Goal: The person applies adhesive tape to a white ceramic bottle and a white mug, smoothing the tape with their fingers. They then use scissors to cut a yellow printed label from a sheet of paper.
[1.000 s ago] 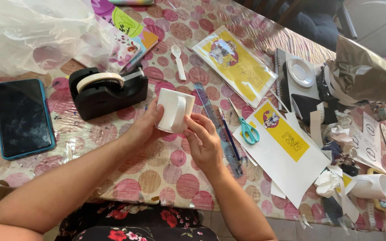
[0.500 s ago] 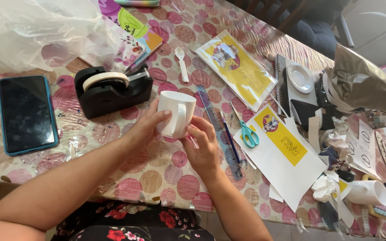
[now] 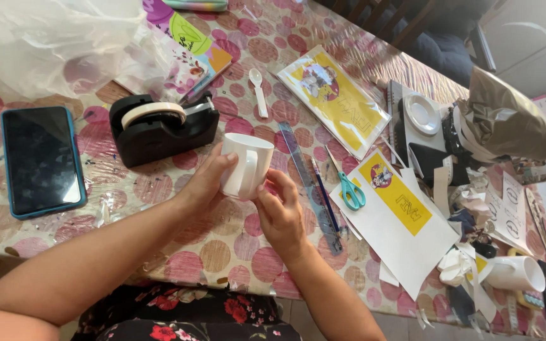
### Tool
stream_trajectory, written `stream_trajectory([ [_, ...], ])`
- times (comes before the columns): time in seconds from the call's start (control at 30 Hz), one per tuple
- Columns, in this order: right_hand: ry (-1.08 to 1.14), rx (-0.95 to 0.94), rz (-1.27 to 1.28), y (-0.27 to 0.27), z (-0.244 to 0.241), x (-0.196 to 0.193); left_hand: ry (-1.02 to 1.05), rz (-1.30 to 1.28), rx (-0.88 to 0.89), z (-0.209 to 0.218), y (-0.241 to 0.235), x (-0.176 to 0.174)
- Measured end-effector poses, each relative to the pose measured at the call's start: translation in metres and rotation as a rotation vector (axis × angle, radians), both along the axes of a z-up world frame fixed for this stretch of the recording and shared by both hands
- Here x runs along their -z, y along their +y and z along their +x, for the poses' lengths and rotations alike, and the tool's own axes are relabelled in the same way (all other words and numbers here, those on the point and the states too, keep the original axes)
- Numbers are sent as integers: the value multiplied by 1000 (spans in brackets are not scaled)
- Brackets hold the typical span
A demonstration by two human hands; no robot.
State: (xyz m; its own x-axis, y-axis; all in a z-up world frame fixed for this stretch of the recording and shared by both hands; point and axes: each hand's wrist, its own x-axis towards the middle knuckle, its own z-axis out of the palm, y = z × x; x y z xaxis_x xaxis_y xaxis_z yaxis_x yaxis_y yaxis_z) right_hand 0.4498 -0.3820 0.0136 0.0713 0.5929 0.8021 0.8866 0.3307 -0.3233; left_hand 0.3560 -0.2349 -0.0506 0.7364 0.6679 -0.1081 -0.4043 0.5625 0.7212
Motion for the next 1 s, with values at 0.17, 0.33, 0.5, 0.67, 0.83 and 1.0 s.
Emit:
stream_trajectory([
  [0.17, 59, -25, -3, 1, 5, -3, -26, -7, 34, -12, -7, -33],
  [0.33, 169, -86, -2, 0, 22, 6, -65, 93, 162, -13, -3, -24],
  [0.5, 217, -87, -4, 2, 23, -7, -11, 185, 189, -23, -9, -56],
  [0.67, 673, -235, -240, -1, 26, 0, 202, 481, 101, -24, -4, -53],
  [0.83, 779, 44, -313, 3, 45, 12, 279, 1086, -62, -31, -19, -55],
  [1.0, 915, -40, -410, 1, 64, 15, 208, 1235, -54, -33, -11, -49],
])
